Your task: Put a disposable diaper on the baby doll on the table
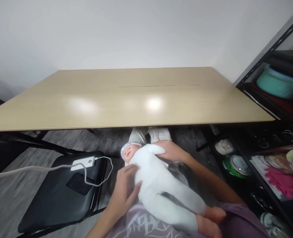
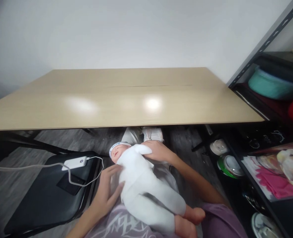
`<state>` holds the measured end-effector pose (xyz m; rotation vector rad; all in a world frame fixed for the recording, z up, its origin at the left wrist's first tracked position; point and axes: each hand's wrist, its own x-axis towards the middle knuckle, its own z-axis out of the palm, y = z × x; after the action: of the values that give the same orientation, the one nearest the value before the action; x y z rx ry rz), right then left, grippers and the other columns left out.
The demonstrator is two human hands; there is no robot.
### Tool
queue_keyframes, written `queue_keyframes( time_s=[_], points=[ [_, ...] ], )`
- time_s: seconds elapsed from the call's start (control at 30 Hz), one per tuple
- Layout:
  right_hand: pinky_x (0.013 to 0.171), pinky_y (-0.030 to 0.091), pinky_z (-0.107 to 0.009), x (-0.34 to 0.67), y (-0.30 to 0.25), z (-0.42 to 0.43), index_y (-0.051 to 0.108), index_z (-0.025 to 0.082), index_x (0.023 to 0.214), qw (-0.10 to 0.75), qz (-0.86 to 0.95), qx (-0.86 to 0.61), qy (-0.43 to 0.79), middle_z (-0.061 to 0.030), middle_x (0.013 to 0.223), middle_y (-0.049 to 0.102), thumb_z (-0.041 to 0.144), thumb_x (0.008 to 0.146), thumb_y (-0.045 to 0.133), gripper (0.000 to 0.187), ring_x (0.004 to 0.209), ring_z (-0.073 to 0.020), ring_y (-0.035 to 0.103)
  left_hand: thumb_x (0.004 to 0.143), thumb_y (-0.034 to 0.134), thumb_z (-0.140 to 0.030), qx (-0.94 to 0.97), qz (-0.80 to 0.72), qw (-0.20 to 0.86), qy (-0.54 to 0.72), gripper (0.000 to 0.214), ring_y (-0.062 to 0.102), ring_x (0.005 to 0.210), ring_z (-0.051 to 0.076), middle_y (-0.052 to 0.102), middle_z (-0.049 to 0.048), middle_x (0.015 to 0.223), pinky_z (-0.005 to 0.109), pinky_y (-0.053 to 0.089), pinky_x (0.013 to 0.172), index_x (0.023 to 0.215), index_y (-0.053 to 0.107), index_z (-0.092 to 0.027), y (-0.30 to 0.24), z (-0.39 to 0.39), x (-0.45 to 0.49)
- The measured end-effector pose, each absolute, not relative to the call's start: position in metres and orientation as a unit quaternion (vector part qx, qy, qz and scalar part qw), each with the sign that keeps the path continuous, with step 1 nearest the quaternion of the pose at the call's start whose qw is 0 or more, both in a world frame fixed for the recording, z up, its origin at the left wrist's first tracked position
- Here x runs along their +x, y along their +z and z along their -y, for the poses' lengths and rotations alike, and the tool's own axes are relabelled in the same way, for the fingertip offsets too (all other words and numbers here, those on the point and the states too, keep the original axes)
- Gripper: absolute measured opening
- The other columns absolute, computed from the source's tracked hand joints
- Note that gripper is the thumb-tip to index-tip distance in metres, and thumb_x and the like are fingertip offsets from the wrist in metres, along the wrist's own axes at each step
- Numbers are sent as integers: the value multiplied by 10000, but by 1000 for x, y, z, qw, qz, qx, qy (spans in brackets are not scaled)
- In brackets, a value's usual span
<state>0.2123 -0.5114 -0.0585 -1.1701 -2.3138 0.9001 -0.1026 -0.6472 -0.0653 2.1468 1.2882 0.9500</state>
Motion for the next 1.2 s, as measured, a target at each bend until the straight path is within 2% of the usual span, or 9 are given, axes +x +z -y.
queue_keyframes(
  time_s=[0.13,0.23,0.37,0.53,0.63,0.77,0.93,1.07,1.2],
  points=[
    [1114,588,-405,211,-58,514,765,382,1370,244,806,-429,328,7,1350,817,448,1011,698,371,1265,-302,756,1027,671,-566,666,-609,343,261,614,684,1386,411,679,215,1498,623,572,1169,1499,572,-186,-113,654,-138],
    [1125,604,-454,212,-58,515,751,359,1423,274,807,-424,304,-30,1381,809,463,1024,696,416,1272,-319,760,907,734,-537,645,-613,405,212,613,749,1259,404,763,181,1378,580,608,1107,1396,642,-179,-112,651,-134],
    [1124,610,-473,231,-30,523,738,317,1462,307,817,-418,252,-64,1396,806,455,1042,696,445,1266,-317,765,893,692,-410,665,-608,371,225,528,787,1121,352,785,137,1281,475,639,973,1367,600,-196,-70,641,-131],
    [1137,586,-454,268,28,533,734,343,1445,312,812,-454,193,-36,1398,807,454,1076,702,386,1235,-299,765,983,687,-452,756,-535,309,217,620,793,1148,343,765,130,1357,397,616,937,1520,467,-235,0,597,-141],
    [1095,591,-465,281,42,525,756,306,1388,318,787,-509,145,-60,1364,817,466,1081,693,352,1227,-326,770,954,702,-470,785,-520,288,175,683,797,1133,365,769,120,1362,387,589,911,1545,448,-240,24,540,-130],
    [974,607,-460,293,37,494,775,287,1342,295,759,-566,126,-94,1306,832,504,1063,685,365,1182,-367,780,888,707,-495,791,-509,298,161,701,761,1196,379,772,120,1377,417,570,977,1509,514,-231,33,456,-106],
    [845,595,-408,308,19,451,802,290,1223,297,721,-616,113,-92,1206,846,566,1014,729,355,1073,-352,790,881,721,-540,796,-469,338,176,732,714,1273,365,742,150,1455,448,554,1056,1504,564,-189,32,391,-95],
    [868,589,-436,321,2,424,782,270,1193,292,715,-629,82,-107,1183,836,564,1008,732,351,1054,-360,785,861,798,-654,786,-529,276,164,742,750,1170,366,794,129,1352,417,553,935,1435,661,-205,30,365,-103],
    [894,583,-465,333,-11,397,747,263,1176,284,725,-622,78,-115,1152,825,625,1021,703,397,1059,-374,769,827,762,-874,760,-612,164,146,747,749,983,362,812,124,1103,402,507,805,1166,721,-210,22,341,-116]
  ],
)
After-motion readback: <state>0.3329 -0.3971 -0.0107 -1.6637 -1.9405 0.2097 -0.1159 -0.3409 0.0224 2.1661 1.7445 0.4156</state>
